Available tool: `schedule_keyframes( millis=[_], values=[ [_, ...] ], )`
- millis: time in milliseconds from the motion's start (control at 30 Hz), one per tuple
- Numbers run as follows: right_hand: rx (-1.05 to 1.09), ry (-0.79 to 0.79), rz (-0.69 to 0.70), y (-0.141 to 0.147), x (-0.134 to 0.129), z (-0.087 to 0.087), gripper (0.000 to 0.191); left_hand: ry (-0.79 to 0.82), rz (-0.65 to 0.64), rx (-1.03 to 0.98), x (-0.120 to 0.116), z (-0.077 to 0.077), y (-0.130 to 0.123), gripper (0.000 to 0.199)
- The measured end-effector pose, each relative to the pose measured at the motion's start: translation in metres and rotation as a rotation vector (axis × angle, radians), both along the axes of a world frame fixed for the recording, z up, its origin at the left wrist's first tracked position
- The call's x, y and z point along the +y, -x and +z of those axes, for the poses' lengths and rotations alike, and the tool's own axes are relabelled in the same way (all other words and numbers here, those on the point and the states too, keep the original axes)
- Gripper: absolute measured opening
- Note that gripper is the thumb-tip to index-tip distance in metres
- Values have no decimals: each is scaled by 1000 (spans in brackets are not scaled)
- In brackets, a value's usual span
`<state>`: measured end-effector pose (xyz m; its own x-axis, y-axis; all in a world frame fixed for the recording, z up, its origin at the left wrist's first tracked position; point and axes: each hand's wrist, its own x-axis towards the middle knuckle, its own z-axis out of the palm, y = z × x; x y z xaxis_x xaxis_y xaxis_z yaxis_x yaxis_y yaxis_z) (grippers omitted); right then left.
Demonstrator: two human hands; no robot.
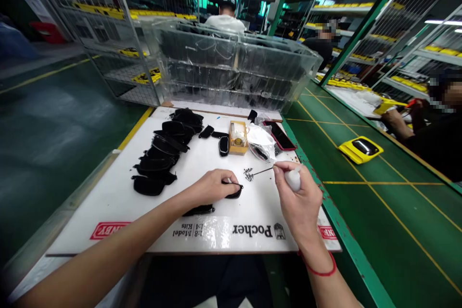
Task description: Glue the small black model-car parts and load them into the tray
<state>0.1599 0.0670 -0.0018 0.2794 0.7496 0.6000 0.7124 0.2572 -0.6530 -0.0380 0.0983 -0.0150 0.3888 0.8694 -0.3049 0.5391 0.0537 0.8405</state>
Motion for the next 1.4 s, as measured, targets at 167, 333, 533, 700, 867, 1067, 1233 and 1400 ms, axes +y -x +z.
schedule_keyframes(
  millis=[167, 333, 533, 700, 867, 1067, 1233, 1400],
  values=[
    [52, -37, 8, 5, 34, -4, 17, 33, 19, -94, -11, 12, 9, 18],
    [-6, -210, 95, 27, 75, -5, 13, 42, 44, -131, -28, 23, 29, 17],
    [-226, -224, 260, 39, 106, -24, 17, -109, 235, -73, -49, 29, 75, 12],
    [-236, -175, 291, 38, 95, -31, 17, -295, 353, 84, -58, 36, 121, 15],
    [-215, -185, 297, 34, 66, -25, 15, -641, 400, 322, -39, 49, 143, 18],
    [-111, 4, 250, 22, 32, -30, 18, -790, 337, 433, -25, 48, 132, 19],
    [12, 270, 200, 12, -3, -43, 22, -637, 80, 368, -52, 24, 94, 22],
    [29, 348, 204, 12, -26, -51, 23, -439, -133, 514, -64, 4, 61, 27]
  ],
)
